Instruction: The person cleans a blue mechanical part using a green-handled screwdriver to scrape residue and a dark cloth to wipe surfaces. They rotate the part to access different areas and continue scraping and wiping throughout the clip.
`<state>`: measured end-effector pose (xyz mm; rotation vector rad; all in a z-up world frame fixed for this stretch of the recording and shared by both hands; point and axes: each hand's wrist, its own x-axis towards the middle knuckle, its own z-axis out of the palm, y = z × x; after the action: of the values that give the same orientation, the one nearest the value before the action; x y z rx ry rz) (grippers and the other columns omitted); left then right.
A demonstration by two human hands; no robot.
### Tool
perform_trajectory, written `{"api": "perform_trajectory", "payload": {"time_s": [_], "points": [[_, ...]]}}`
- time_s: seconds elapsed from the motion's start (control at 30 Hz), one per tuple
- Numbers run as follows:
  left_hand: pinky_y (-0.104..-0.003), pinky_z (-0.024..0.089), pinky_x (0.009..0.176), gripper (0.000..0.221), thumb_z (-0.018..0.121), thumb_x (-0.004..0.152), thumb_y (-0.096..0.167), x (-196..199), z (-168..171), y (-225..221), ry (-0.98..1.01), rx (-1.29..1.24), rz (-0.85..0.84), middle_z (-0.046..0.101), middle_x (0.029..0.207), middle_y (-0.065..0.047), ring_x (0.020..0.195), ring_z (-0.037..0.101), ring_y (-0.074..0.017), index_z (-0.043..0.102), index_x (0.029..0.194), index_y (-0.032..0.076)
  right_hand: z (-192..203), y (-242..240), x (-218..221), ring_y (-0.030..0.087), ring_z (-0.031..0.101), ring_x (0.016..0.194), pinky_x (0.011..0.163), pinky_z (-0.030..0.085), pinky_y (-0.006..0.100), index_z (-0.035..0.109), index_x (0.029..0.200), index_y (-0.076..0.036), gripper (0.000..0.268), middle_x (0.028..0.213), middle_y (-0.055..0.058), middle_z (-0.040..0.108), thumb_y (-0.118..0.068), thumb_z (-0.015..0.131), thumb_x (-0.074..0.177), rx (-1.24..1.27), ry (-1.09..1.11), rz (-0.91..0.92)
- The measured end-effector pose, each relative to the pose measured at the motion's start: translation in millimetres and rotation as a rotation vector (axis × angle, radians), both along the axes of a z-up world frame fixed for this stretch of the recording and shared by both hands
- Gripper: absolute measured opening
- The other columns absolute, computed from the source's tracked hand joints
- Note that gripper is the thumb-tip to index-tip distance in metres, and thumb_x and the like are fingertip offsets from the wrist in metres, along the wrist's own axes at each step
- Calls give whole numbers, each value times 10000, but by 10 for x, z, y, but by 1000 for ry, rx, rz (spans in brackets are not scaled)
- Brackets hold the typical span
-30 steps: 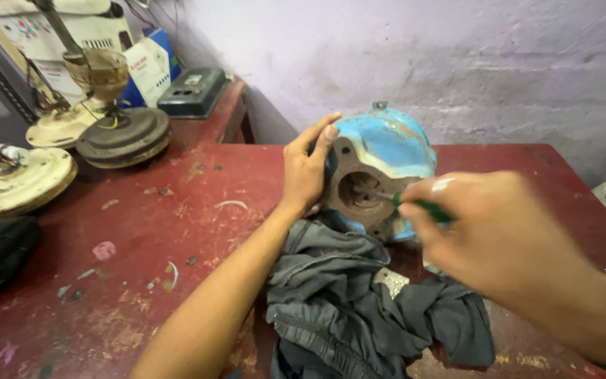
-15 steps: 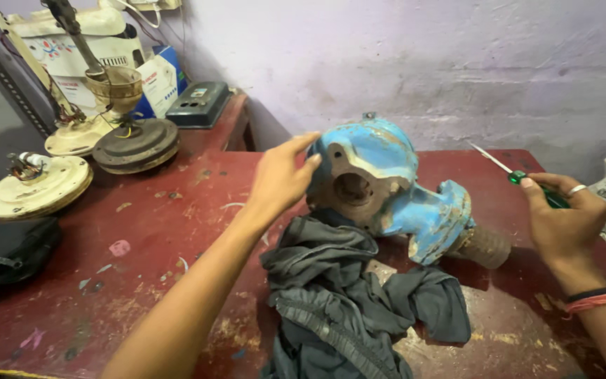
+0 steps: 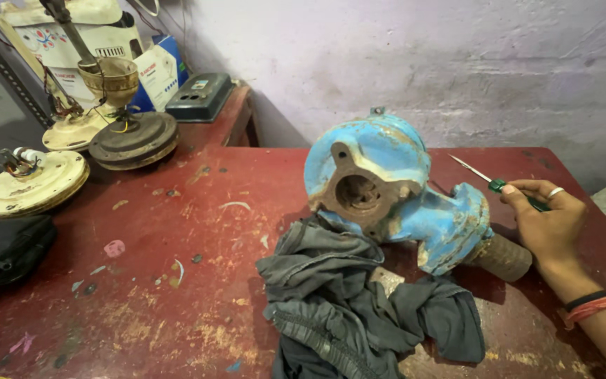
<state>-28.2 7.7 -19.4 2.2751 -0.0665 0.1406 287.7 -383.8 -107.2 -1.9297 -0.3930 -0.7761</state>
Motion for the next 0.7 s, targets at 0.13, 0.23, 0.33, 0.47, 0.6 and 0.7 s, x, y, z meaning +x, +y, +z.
{"api": "perform_trajectory", "payload": {"time_s": [0.13, 0.23, 0.33, 0.47, 0.6, 0.7], "points": [[-398, 566, 850, 360, 661, 843, 189, -327, -76, 20, 24, 17, 22, 739, 1102, -136, 991, 725, -294, 684, 1170, 40, -42, -19, 4, 107, 669, 786, 644, 501, 238, 757, 1085, -2, 104, 917, 82, 754, -104, 747, 1067, -2, 76, -44], [-408, 561, 840, 361, 673, 836, 198, -474, -76, -19, 27, 30, 21, 732, 1090, -142, 987, 716, -304, 682, 1158, 35, -58, -49, 18, 65, 674, 792, 635, 504, 218, 751, 1069, -1, 102, 909, 71, 748, -103, 742, 1060, -35, 44, -43], [-417, 555, 831, 363, 685, 829, 206, -540, -66, -63, 26, 35, 12, 725, 1078, -148, 983, 707, -314, 680, 1146, 29, -37, -89, 44, 58, 618, 720, 606, 472, 217, 759, 1061, -7, 98, 883, 74, 746, -103, 752, 1046, 0, 106, -41], [-430, 548, 818, 368, 700, 819, 218, -616, -82, -107, 29, 49, 3, 715, 1062, -156, 977, 696, -328, 678, 1131, 23, -50, -87, 47, 46, 579, 687, 576, 436, 212, 758, 1054, -17, 94, 914, 61, 748, -107, 751, 1030, 55, 168, -5], [-443, 540, 806, 375, 716, 810, 229, -571, -92, -147, 30, 68, -11, 706, 1046, -164, 972, 684, -342, 675, 1115, 16, -44, -78, 67, 69, 604, 705, 587, 450, 232, 767, 1093, -18, 106, 938, 73, 760, -91, 753, 1017, 32, 209, -9], [-453, 534, 797, 381, 727, 802, 237, -506, -98, -193, 46, 75, -19, 699, 1034, -170, 967, 675, -352, 674, 1104, 11, -56, -76, 79, 81, 708, 811, 638, 547, 238, 751, 1065, -18, 95, 954, 70, 759, -70, 733, 987, 75, 262, 54]]}}
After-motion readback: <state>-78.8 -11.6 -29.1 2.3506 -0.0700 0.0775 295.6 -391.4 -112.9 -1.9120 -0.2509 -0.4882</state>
